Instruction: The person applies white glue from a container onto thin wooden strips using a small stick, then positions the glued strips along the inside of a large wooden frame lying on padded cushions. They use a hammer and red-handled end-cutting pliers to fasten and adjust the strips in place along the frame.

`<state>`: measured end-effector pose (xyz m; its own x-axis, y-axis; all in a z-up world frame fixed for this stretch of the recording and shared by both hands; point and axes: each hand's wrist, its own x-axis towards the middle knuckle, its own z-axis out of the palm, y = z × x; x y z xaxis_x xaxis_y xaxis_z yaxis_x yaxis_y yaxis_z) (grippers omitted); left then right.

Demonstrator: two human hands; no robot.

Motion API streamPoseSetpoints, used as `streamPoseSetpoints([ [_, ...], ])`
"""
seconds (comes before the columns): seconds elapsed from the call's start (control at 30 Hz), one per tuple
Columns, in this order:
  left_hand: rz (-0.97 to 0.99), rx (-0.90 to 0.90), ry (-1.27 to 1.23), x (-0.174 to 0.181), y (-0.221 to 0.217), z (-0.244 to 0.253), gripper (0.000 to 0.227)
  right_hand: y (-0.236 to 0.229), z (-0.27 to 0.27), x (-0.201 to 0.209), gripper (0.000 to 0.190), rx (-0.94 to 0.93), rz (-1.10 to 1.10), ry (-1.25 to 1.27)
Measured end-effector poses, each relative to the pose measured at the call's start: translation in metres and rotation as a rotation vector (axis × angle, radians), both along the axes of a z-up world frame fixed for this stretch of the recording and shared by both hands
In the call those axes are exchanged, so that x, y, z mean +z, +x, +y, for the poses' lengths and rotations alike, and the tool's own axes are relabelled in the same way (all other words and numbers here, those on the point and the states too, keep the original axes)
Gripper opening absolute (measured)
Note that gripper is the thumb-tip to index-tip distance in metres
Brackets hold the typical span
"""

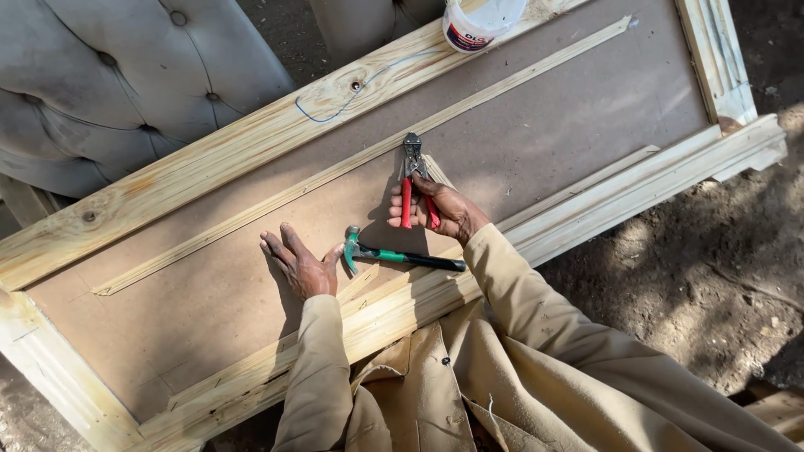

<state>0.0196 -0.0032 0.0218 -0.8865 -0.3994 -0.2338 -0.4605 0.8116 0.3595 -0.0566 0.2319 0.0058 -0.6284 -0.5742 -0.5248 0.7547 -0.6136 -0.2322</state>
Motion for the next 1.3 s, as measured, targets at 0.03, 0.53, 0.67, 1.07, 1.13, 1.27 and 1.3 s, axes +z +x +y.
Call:
streamPoseSetpoints([
  [0.03, -0.001, -0.009, 0.008, 0.006, 0.0, 0.002, 0.099, 0.0, -0.002, -0.004, 0.044, -0.009, -0.001, 0.008],
  [0.53, 0.515, -0.023, 0.164, -0.042, 0.083, -0.104, 0.061, 0.001, -0.048, 0.002, 0.04, -0.292, -0.101, -0.017],
  [0.67, 0.492, -0.07, 0.094, -0.053, 0.111, -0.15, 0.052, 0.004, -0.048, 0.011, 0.05, -0.17, -0.119, 0.295],
  [1.07, 0.407, -0.074, 0.083, -0.048, 0.112, -0.141, 0.061, -0.007, -0.054, -0.018, 0.047, -0.295, -0.122, 0.134],
  [1.13, 0.416, -0.074, 0.078, -0.045, 0.111, -0.141, 0.061, -0.008, -0.055, -0.024, 0.048, -0.299, -0.115, 0.117],
  [1.27, 0.404, -0.082, 0.116, -0.043, 0.113, -0.143, 0.062, -0.008, -0.059, -0.024, 0.048, -0.317, -0.107, 0.128],
  [1.3, 0.398, -0.075, 0.122, -0.043, 0.113, -0.143, 0.061, -0.009, -0.06, -0.023, 0.048, -0.32, -0.101, 0.13],
])
